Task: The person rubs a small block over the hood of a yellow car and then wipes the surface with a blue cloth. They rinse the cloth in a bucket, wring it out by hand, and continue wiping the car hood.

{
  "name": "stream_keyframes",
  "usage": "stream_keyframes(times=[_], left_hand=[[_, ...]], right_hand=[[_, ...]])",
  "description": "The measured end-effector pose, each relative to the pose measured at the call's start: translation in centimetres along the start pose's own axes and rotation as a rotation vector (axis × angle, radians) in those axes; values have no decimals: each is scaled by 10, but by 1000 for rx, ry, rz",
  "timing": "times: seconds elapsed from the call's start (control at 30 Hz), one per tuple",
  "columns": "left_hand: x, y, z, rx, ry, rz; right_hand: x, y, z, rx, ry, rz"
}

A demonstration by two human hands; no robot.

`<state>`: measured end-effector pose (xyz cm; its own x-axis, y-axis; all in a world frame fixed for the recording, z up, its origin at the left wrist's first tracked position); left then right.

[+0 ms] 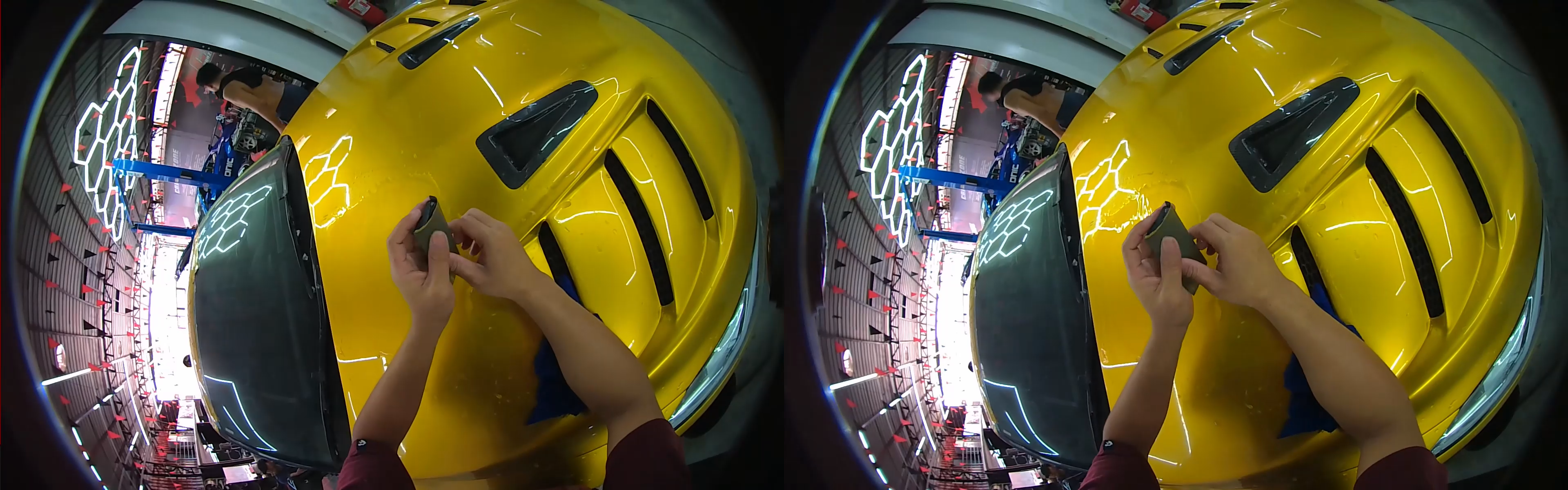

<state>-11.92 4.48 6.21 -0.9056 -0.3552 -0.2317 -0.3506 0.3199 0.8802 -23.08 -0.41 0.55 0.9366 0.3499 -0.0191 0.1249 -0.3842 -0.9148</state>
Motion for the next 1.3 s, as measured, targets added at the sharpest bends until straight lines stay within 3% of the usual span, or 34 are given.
stream_keyframes(times=[0.07, 0.13, 0.27, 0.37, 0.63, 1.13, 1.3], left_hand=[[1, 1, -2, -43, 48, -7], [-2, -1, -4, -141, 100, 95], [-2, 15, -23, -18, 167, 277], [-1, 19, -28, 22, 152, 299], [0, 17, -26, 70, 139, 276], [-2, 17, -29, -227, -67, 683], [-1, 13, -28, -227, -181, 725]], right_hand=[[3, 3, -1, -29, 42, -14], [13, 14, -1, 166, 41, -350], [7, 14, -6, 451, -96, -748], [2, 8, -8, 460, -76, -842], [-2, 13, -9, 371, -70, -847], [-6, 11, -7, 432, -157, -887], [-5, 14, -7, 444, -188, -909]])
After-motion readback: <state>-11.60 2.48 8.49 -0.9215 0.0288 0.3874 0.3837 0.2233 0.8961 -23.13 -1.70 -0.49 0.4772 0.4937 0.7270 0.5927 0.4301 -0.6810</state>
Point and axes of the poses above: each hand's wrist, its own z-axis away from the middle knuckle, its own x-axis out of the palm, y = z × x, the point moved 4 cm from there along -z, towards the middle knuckle
